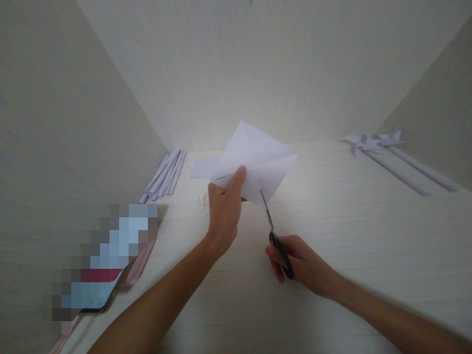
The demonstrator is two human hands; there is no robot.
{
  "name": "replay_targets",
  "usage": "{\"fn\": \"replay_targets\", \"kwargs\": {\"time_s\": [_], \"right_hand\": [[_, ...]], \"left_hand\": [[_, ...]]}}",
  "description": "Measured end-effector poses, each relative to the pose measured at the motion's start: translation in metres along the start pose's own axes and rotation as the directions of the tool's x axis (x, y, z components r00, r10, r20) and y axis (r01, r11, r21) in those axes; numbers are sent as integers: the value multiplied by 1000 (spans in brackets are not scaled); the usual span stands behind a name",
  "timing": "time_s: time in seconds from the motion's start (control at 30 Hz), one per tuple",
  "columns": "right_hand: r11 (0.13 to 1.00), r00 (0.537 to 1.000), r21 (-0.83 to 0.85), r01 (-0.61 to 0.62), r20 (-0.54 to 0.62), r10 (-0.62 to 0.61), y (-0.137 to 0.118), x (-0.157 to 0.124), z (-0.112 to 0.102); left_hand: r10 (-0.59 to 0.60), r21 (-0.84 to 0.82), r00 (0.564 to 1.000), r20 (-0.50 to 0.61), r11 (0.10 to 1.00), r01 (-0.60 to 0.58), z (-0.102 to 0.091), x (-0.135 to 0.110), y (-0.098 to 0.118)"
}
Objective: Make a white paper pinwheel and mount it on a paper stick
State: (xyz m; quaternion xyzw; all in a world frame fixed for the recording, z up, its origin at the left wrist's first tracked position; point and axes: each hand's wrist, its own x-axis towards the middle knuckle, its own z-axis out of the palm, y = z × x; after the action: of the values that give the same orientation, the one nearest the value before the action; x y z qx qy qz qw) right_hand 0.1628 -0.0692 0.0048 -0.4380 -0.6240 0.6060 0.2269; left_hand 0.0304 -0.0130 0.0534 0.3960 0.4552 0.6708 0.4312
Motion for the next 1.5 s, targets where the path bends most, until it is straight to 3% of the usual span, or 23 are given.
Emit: {"fn": "replay_targets", "kwargs": {"time_s": [0.8,1.5], "right_hand": [[999,1000,-33,21,-6,-21,0,0,-1],[999,999,49,18,-34,-17,-8,1,2]], "left_hand": [[-13,-11,1000,27,1000,14,1,-2,2],[-59,7,997,57,998,59,2,-12,-1]]}}
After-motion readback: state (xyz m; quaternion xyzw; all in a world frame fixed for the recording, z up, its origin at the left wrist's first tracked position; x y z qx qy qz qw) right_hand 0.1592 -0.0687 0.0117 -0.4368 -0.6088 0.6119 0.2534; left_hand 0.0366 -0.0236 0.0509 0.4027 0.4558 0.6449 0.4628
